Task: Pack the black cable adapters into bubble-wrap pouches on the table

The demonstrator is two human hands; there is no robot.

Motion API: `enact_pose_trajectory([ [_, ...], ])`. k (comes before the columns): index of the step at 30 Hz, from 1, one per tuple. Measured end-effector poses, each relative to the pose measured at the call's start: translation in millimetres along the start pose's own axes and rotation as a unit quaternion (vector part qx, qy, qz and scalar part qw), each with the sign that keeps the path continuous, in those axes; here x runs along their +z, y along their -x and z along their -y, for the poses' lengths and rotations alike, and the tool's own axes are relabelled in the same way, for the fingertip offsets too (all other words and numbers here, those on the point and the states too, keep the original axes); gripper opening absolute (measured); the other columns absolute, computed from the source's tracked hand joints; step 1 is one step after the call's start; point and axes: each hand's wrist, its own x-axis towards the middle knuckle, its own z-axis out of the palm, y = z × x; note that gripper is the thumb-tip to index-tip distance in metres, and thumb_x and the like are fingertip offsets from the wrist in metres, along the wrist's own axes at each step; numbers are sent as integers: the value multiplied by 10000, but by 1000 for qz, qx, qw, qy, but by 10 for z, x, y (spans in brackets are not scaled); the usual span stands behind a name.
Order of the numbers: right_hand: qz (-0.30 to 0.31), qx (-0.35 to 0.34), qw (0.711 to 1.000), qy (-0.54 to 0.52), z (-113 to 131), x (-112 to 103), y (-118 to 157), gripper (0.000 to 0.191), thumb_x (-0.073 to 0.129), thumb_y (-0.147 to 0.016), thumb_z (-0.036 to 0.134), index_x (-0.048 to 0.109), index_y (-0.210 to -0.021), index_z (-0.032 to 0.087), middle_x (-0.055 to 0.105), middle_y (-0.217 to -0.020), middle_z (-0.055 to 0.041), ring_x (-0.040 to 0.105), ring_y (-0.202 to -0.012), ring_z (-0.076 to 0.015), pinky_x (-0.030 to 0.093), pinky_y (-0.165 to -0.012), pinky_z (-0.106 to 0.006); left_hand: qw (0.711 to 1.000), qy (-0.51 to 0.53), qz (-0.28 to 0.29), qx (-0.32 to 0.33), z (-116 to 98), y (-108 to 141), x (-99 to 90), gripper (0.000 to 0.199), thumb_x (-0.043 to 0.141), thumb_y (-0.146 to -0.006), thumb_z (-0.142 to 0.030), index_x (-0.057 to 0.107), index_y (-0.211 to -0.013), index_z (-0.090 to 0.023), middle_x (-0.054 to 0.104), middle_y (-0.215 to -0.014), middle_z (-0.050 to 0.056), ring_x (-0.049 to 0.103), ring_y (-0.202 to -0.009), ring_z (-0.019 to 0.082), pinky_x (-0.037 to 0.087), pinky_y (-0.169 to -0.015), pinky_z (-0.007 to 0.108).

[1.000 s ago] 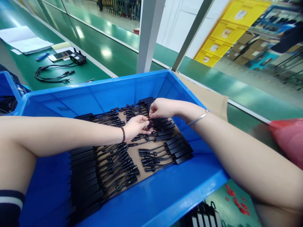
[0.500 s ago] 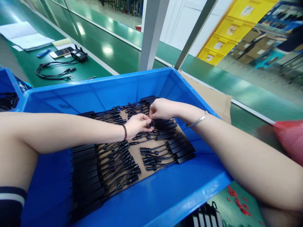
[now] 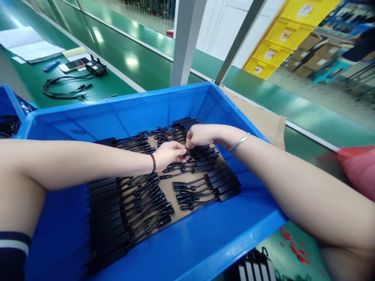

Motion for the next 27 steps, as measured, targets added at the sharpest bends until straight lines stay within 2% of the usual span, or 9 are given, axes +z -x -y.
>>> enact_pose_trajectory([
  [4, -49, 18, 998, -39, -118, -74, 16, 217, 615, -683, 293, 697, -822, 148, 672, -776, -29, 572, -731, -164, 397, -590, -235, 1000, 8, 12, 19, 22, -37, -31, 109, 542, -802, -33, 539, -884, -105, 611, -743, 26, 650, -633, 126, 547, -649, 297],
  [7, -84, 42, 993, -70, -147, -140, 67, 193, 611, -699, 278, 693, -820, 152, 677, -809, -28, 573, -749, -162, 402, -608, -235, 1000, 12, 10, 23, 27, -61, -41, 16, 554, -814, -83, 542, -820, -92, 598, -741, 31, 656, -646, 132, 549, -668, 298],
  [12, -90, 47, 991, -84, -131, -184, 128, 189, 618, -702, 287, 683, -819, 154, 668, -824, -33, 564, -744, -157, 387, -607, -232, 1000, 24, -8, -5, -24, -37, -12, 89, 510, -815, -38, 503, -745, -92, 594, -729, 37, 656, -642, 128, 546, -727, 312],
  [15, -95, 57, 991, -78, -117, -190, 140, 199, 615, -717, 320, 672, -816, 157, 651, -813, -34, 546, -728, -151, 376, -600, -234, 997, 70, -9, -9, -57, -9, 1, 98, 475, -820, -35, 490, -752, -104, 596, -745, 42, 644, -653, 121, 546, -755, 344],
  [17, -102, 66, 989, -80, -108, -194, 149, 212, 593, -739, 348, 660, -813, 162, 630, -788, -32, 526, -699, -143, 368, -587, -241, 994, 107, 4, -4, -68, 2, -2, 64, 459, -845, -95, 501, -800, -114, 590, -743, 41, 637, -673, 128, 546, -761, 375],
  [19, -110, 69, 988, -84, -106, -199, 159, 229, 567, -759, 381, 646, -801, 170, 604, -755, -27, 502, -661, -136, 359, -571, -250, 992, 122, 20, -5, -79, 1, -12, 138, 449, -881, -242, 512, -859, -121, 581, -726, 44, 635, -687, 146, 546, -751, 386],
  [22, -115, 59, 987, -93, -124, -202, 162, 249, 550, -772, 415, 631, -780, 180, 579, -736, -21, 483, -641, -133, 361, -572, -260, 996, 69, 54, -5, -126, -28, -39, 276, 498, -855, -402, 505, -912, -132, 578, -721, 42, 636, -690, 155, 541, -736, 372],
  [25, -109, 47, 988, -101, -171, -197, 141, 262, 546, -777, 438, 627, -776, 190, 562, -711, -19, 489, -638, -138, 373, -591, -267, 992, -57, 114, -6, -219, -95, -87, 316, 682, -731, -283, 498, -945, -141, 591, -768, 31, 627, -711, 136, 532, -740, 368],
  [27, -102, 39, 988, -105, -208, -187, 115, 260, 548, -776, 443, 624, -767, 194, 546, -681, -16, 492, -629, -140, 379, -595, -271, 974, -167, 156, -2, -290, -150, -132, 399, 740, -637, -173, 519, -967, -134, 609, -821, 38, 607, -702, 117, 524, -720, 338],
])
